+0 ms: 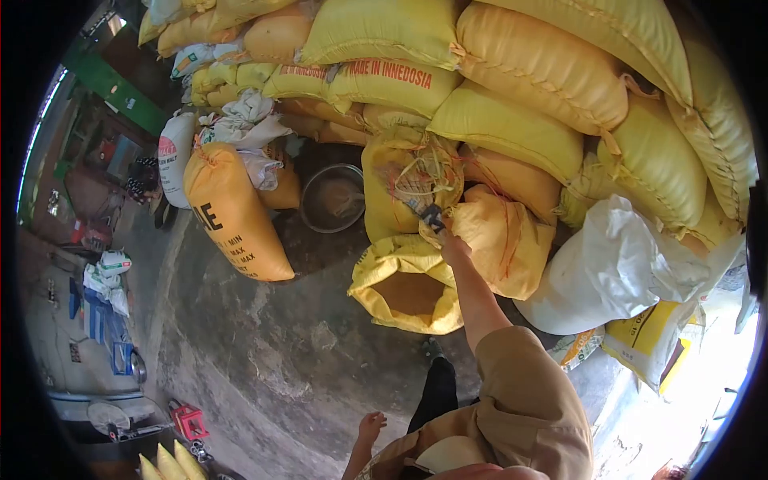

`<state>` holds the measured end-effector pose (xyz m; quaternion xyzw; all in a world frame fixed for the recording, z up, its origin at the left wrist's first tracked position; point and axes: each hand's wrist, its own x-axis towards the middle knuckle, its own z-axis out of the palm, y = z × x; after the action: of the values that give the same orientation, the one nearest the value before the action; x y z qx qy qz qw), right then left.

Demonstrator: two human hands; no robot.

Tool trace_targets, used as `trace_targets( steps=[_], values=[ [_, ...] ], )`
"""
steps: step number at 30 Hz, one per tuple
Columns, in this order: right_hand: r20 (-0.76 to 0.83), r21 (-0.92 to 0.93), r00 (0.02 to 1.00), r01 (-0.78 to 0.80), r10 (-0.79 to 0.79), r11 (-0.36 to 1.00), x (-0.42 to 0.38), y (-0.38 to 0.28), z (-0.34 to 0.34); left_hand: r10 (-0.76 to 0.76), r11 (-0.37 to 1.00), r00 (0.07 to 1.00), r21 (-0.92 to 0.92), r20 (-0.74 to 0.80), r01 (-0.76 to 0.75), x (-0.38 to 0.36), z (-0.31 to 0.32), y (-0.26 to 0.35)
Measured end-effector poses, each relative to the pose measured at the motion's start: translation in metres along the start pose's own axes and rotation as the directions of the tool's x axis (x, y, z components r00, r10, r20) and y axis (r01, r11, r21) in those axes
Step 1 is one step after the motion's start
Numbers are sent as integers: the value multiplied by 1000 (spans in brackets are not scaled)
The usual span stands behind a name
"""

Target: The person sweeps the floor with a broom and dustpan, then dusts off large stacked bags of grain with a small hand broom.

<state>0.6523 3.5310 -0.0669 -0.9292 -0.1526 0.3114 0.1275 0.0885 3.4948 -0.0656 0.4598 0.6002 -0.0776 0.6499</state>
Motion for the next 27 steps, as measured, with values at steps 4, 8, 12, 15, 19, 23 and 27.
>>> trace_targets(
  steps=[4,8,12,15,19,23,27],
  values=[
    [-67,-73,996,-58,53,996,7,-22,-8,-133,859,991,495,-31,131,42,-59,-55],
    [-98,-106,992,-94,84,990,42,-6,26,111,639,979,742,173,-204,81,-67,-44],
    [-35,178,999,-24,31,984,44,10,20,126,726,987,670,97,-158,79,-28,54],
    [-112,240,994,12,15,971,-45,6,-61,292,738,931,567,219,-365,118,-19,62],
    [121,174,983,115,-138,978,-117,79,-120,309,734,904,531,295,-424,121,17,129],
    [104,164,957,252,-271,954,-237,165,-202,225,667,913,629,339,-398,148,48,189],
    [-318,414,945,63,80,908,-362,234,-269,303,444,896,785,324,-433,151,87,249]
  ],
)
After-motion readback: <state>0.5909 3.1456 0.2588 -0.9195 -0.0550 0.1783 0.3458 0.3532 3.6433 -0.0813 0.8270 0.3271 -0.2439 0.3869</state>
